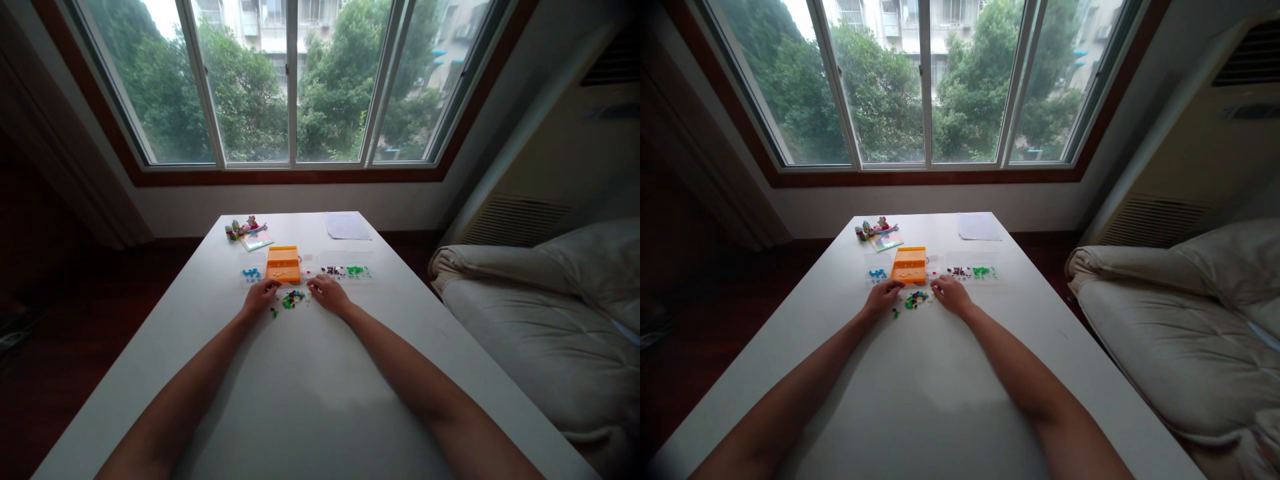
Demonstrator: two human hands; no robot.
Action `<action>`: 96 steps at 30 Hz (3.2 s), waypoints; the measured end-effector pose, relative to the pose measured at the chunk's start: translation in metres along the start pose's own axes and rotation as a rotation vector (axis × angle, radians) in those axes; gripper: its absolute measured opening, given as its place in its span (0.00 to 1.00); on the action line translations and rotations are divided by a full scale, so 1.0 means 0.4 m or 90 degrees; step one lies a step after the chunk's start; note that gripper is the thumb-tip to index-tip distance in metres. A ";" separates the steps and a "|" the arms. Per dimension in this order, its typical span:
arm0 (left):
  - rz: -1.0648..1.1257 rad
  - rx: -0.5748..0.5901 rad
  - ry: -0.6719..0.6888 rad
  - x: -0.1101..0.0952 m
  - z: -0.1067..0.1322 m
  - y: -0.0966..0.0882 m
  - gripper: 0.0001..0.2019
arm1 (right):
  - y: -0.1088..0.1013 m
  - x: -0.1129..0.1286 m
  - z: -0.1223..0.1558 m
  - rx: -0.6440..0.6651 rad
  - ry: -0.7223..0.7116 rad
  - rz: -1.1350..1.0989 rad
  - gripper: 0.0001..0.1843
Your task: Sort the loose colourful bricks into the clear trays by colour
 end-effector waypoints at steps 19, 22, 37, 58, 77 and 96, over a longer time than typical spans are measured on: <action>-0.010 0.025 -0.028 0.003 -0.003 0.011 0.12 | 0.056 0.057 -0.022 0.093 0.020 0.138 0.24; -0.011 0.024 -0.024 0.003 -0.004 0.009 0.12 | 0.055 0.055 -0.021 0.087 0.026 0.121 0.23; -0.027 0.031 -0.016 0.008 -0.005 0.010 0.12 | 0.051 0.056 -0.020 0.071 -0.005 0.091 0.20; -0.035 0.045 -0.026 -0.005 0.003 -0.002 0.13 | 0.046 0.034 -0.051 0.053 0.081 0.015 0.12; -0.061 0.041 0.007 -0.005 0.004 -0.006 0.12 | 0.043 0.066 -0.121 0.038 0.114 0.050 0.07; -0.069 0.137 0.134 -0.041 0.015 -0.036 0.08 | 0.043 0.027 -0.135 -0.147 0.121 -0.081 0.13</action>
Point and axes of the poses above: each hand's wrist, its own z-axis away from the middle knuckle, its own y-axis out of the palm, x = y × z, the point moved 4 cm from there along -z, towards the middle knuckle, and after that the axes turned 13 degrees about -z, right-handed, at the moved point
